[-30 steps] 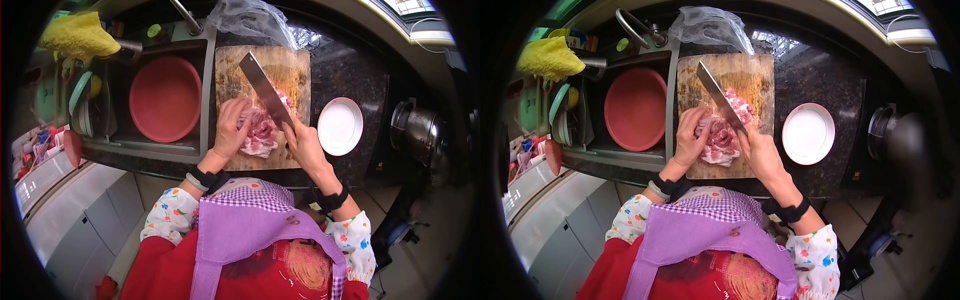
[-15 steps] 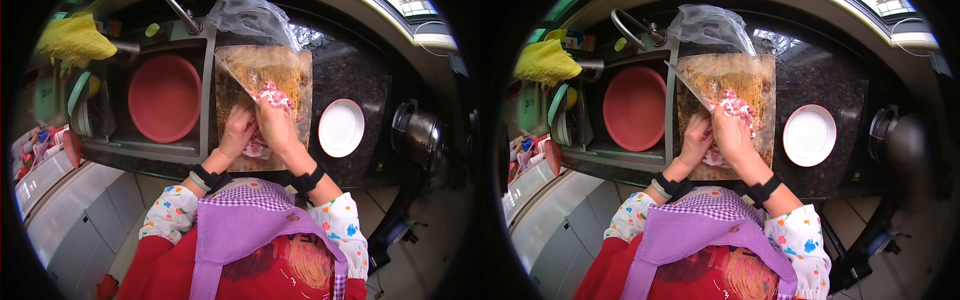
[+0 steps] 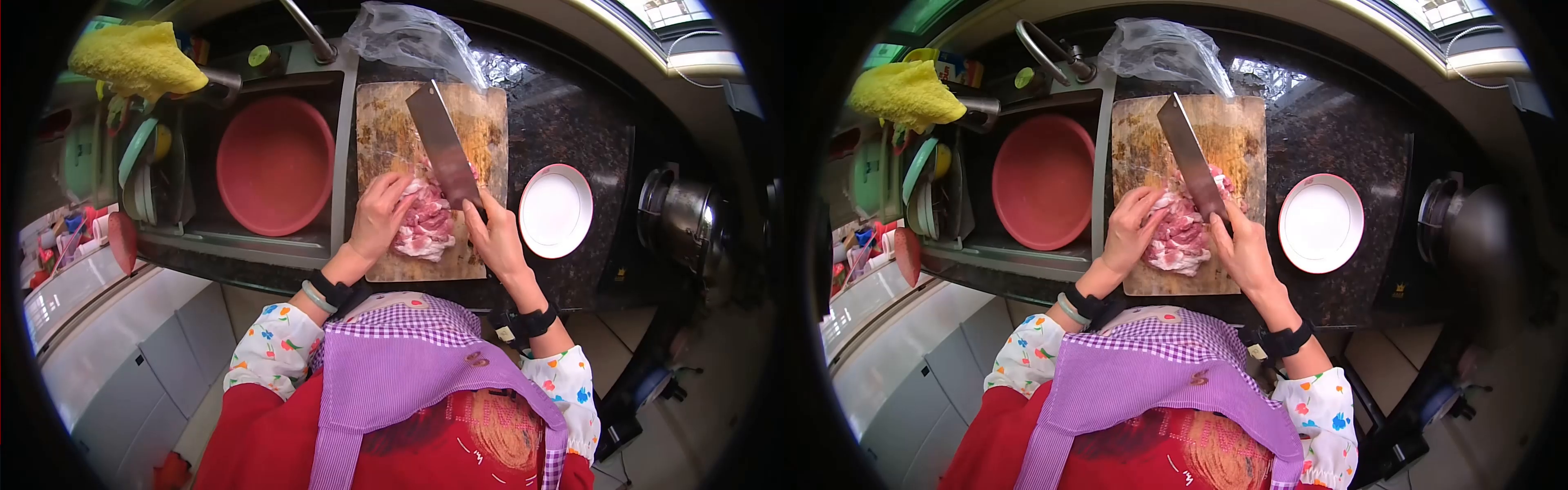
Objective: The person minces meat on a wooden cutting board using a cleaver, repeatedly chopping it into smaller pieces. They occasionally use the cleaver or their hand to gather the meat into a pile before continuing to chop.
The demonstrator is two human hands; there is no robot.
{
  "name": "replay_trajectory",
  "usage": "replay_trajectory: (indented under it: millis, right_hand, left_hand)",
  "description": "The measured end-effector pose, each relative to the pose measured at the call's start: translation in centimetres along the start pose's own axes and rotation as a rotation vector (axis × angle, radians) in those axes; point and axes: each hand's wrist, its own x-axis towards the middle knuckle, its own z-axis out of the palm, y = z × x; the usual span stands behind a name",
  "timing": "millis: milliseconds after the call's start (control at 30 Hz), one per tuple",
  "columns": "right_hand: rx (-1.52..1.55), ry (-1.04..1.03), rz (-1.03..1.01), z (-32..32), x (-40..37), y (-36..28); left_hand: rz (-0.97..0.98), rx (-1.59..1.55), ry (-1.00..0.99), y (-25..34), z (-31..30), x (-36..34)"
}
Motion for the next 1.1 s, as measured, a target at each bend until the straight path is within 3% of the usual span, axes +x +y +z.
replay_trajectory:
  millis: [133,333,433,600,767,900,1100]
  right_hand:
    - [-0.077,0.133,-0.128,0.0,-1.3,-0.6]
    - [-0.171,0.120,-0.250,-0.3,-3.0,-1.3]
    - [-0.160,0.060,-0.157,-0.7,-4.0,-1.7]
    - [-0.290,-0.019,-0.110,-0.5,-5.2,-0.7]
    - [-0.377,-0.051,-0.054,0.2,-5.7,0.0]
    - [-0.392,-0.059,-0.028,1.0,-4.5,0.1]
    - [-0.313,0.121,-0.177,4.0,4.2,-0.9]
  left_hand:
    - [0.030,-0.021,0.069,0.0,1.7,2.0]
    - [0.066,0.156,0.028,1.2,1.1,1.8]
    - [0.051,0.270,0.053,1.8,0.3,0.7]
    - [0.117,0.079,0.180,0.6,0.3,1.2]
    - [0.042,-0.062,0.186,-0.1,2.3,1.2]
    - [0.048,-0.035,0.188,-0.4,2.8,1.0]
    - [0.094,-0.001,0.146,0.1,2.2,1.4]
